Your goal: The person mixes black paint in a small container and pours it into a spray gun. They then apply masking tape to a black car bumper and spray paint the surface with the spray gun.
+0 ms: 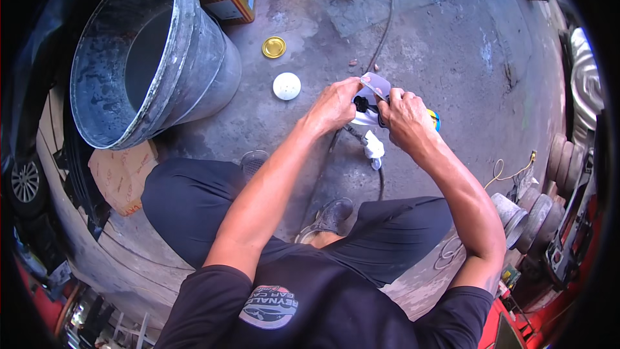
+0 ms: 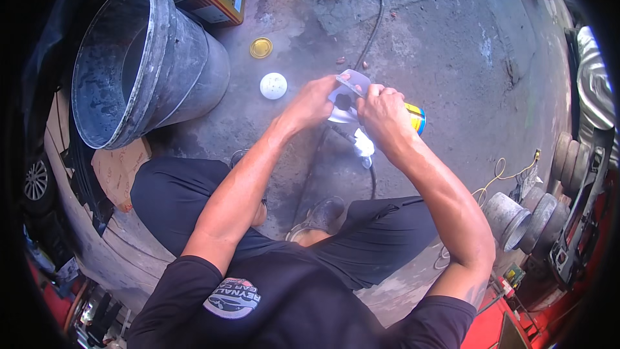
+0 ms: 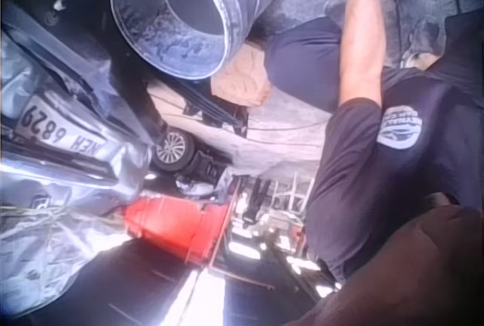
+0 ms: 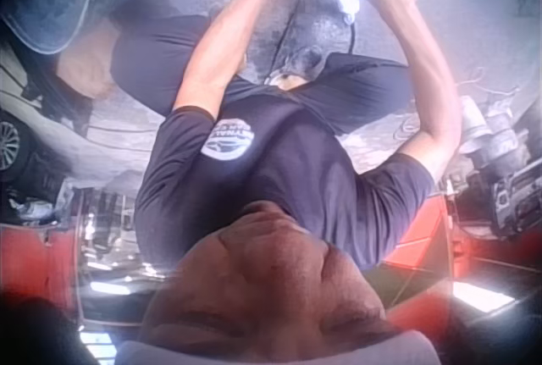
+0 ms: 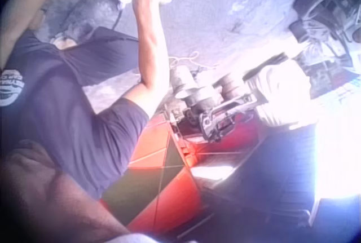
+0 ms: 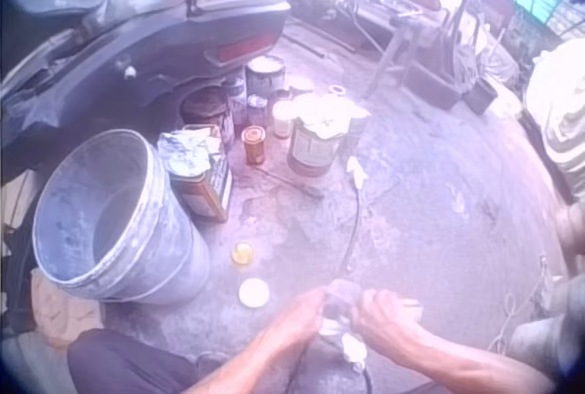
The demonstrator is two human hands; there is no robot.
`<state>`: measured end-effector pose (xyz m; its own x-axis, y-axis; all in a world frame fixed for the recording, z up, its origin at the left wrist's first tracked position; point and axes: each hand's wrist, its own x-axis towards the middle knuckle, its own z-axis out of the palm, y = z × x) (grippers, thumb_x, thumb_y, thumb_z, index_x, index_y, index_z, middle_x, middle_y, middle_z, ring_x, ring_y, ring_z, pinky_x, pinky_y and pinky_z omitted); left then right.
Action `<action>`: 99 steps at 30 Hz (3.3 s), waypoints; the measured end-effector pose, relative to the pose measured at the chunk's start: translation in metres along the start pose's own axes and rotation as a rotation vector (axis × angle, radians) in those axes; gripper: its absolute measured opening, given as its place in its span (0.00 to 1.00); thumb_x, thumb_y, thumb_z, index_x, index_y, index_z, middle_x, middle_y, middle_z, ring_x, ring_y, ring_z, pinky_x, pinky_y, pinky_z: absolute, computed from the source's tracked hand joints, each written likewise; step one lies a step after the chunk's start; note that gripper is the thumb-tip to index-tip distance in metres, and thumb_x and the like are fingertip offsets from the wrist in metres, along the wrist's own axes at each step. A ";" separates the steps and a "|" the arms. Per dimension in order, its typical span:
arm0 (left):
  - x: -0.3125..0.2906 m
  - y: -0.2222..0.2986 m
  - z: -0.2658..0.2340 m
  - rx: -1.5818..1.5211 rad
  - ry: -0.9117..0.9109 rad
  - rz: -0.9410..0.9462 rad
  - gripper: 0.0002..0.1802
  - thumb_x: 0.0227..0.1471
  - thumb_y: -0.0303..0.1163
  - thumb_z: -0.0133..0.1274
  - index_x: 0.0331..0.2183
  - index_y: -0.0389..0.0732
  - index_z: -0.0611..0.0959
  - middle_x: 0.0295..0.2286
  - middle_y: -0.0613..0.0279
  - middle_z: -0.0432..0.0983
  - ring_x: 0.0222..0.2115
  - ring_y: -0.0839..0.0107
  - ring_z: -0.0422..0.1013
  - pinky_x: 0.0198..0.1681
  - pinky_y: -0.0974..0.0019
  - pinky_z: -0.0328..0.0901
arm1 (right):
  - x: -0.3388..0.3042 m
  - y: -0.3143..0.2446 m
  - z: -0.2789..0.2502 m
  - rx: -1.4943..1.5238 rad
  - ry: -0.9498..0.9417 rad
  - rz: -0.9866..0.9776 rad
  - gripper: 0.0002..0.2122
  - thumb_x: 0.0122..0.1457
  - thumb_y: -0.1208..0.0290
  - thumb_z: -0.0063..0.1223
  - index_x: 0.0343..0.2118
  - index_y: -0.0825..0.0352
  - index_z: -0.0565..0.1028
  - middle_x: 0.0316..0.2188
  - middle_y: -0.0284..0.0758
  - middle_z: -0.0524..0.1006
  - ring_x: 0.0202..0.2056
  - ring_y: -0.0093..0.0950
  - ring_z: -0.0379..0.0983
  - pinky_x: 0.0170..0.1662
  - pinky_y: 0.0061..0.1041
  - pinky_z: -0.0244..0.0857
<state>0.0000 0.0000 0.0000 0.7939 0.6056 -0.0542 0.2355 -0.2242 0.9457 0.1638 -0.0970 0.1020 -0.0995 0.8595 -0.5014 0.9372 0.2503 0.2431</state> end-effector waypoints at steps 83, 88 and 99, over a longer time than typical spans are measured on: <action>-0.006 0.000 -0.002 0.001 0.062 0.063 0.34 0.46 0.15 0.49 0.58 0.33 0.76 0.54 0.39 0.76 0.56 0.44 0.73 0.61 0.53 0.67 | 0.075 0.044 0.008 1.249 0.720 0.412 0.36 0.50 0.87 0.45 0.66 0.59 0.69 0.50 0.47 0.80 0.53 0.38 0.78 0.56 0.36 0.71; -0.004 -0.003 0.003 0.041 -0.006 0.070 0.38 0.43 0.16 0.46 0.60 0.33 0.75 0.58 0.38 0.72 0.59 0.45 0.69 0.65 0.54 0.64 | -0.031 0.009 0.150 1.321 0.161 0.450 0.35 0.47 0.87 0.48 0.64 0.66 0.71 0.53 0.48 0.80 0.58 0.40 0.76 0.63 0.38 0.68; -0.003 0.010 0.000 0.070 -0.042 -0.074 0.40 0.43 0.18 0.44 0.63 0.37 0.74 0.56 0.42 0.75 0.55 0.54 0.75 0.58 0.63 0.66 | 0.004 -0.101 0.180 1.420 0.232 0.273 0.30 0.53 0.81 0.54 0.63 0.58 0.73 0.46 0.53 0.80 0.48 0.52 0.78 0.51 0.44 0.71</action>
<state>0.0001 -0.0044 0.0092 0.7952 0.5906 -0.1373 0.3313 -0.2337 0.9141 0.1294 -0.1986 -0.0743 0.2093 0.8925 -0.3995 0.4569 -0.4505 -0.7670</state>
